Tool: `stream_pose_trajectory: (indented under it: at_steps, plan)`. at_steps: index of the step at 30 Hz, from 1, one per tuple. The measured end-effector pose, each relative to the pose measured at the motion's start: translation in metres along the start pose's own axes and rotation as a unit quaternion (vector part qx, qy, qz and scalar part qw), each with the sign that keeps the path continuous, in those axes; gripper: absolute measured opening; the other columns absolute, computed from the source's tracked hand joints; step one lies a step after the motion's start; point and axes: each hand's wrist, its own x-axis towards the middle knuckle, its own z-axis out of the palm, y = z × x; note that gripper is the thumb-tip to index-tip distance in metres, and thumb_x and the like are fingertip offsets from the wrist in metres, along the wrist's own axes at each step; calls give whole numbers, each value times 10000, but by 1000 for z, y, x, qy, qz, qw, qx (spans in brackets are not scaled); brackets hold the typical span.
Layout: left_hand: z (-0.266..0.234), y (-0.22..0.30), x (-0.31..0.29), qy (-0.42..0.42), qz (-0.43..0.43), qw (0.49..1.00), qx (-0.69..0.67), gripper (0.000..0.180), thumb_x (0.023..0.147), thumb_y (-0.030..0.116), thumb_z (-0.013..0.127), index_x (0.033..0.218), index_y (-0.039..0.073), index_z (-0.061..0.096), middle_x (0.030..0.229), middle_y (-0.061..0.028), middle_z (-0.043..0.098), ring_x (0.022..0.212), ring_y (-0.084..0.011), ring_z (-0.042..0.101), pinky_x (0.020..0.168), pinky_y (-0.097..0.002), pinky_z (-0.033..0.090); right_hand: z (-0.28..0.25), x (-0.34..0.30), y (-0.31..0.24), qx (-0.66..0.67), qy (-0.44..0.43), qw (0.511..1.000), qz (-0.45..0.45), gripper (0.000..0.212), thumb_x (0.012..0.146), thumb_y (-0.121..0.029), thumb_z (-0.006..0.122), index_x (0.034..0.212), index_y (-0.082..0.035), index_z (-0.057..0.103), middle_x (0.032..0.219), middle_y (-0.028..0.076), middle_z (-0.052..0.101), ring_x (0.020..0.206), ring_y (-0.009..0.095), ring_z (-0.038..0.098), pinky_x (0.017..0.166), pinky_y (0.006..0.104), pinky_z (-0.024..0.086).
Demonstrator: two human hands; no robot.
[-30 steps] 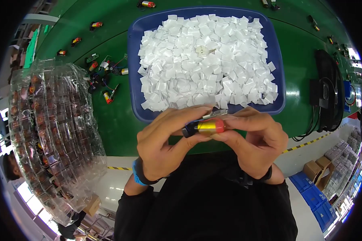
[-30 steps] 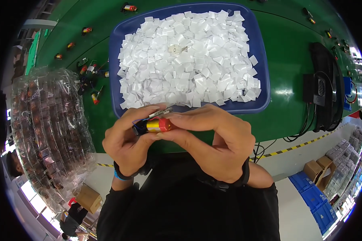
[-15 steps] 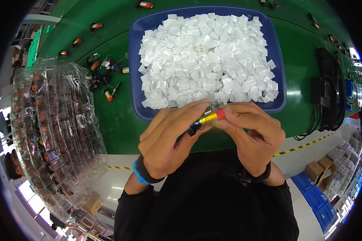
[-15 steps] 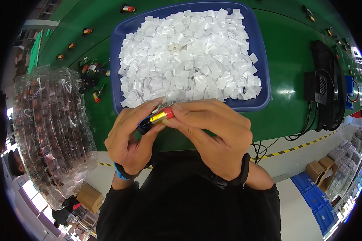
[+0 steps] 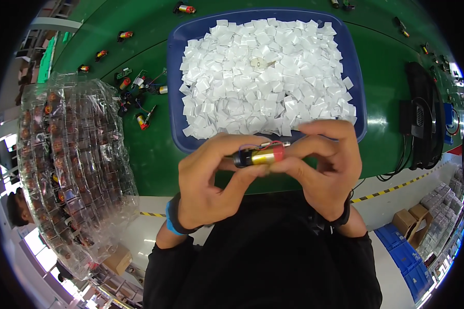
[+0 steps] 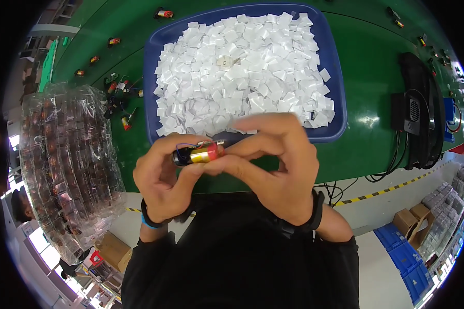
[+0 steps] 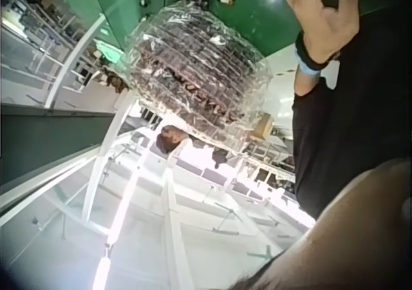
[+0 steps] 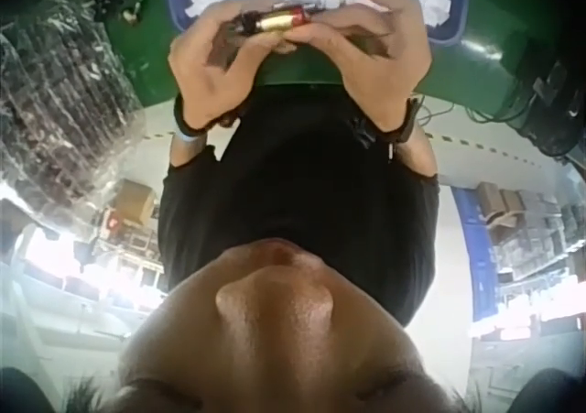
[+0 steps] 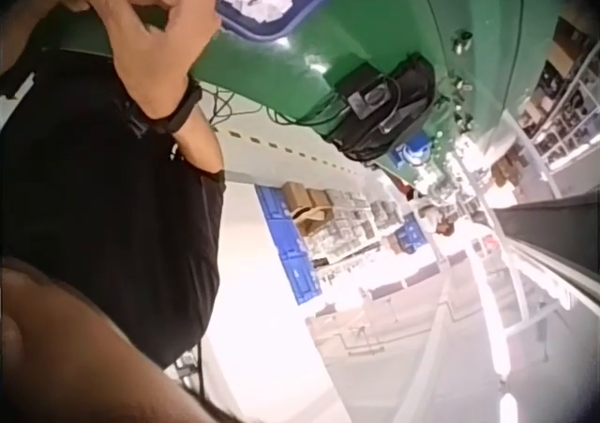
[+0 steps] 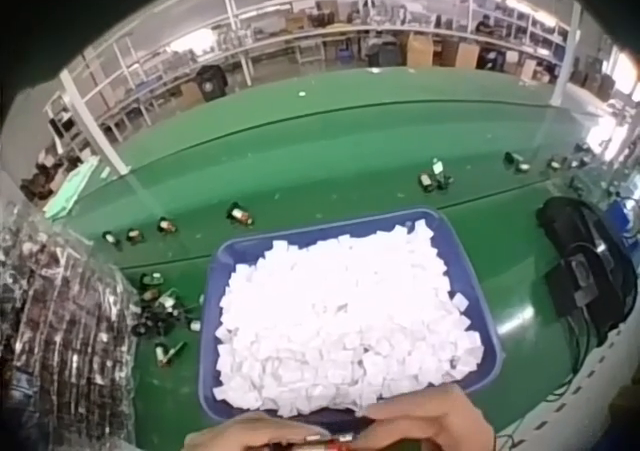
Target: The person picks up a battery and a circuit board, fits them together, and wraps a white adhesive strip from a blue tray around the assembly. They then briefly activate a green light on the board before placing the finished unit onto the green table surface.
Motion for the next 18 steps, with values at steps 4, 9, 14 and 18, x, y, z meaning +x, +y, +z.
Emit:
stream_pose_trajectory:
  at_steps: [4,9,14,18]
  plan:
    - [-17,9,10,-75,-213,943,-245,254,902,1,683,1130,-65,594,1065,-140,663,899,-162,651,712,-319,616,-21,20,-9,-318,-181,881,-300,336,679,-20,852,994,-49,741,821,73,666,701,168,639,618,262,507]
    - [-24,5,16,-170,-265,915,-251,308,905,42,700,1174,-35,571,1052,-100,626,965,-133,619,672,-284,598,-24,31,-18,-317,-203,871,-315,433,623,-31,850,1041,-63,746,827,45,642,706,190,612,594,273,496]
    - [-26,4,16,-175,-191,966,-10,358,894,46,691,1219,-18,555,1166,-126,612,949,-167,647,676,-283,584,-13,39,-37,-416,-237,813,-332,363,630,-38,831,979,-50,734,871,55,653,759,203,625,582,277,498]
    - [-45,-2,34,10,15,977,211,397,870,58,707,1250,31,593,1184,-87,621,1059,-174,586,793,-310,529,5,84,-36,-506,-217,758,-350,268,666,-35,816,909,-50,704,881,52,667,761,212,625,613,295,505]
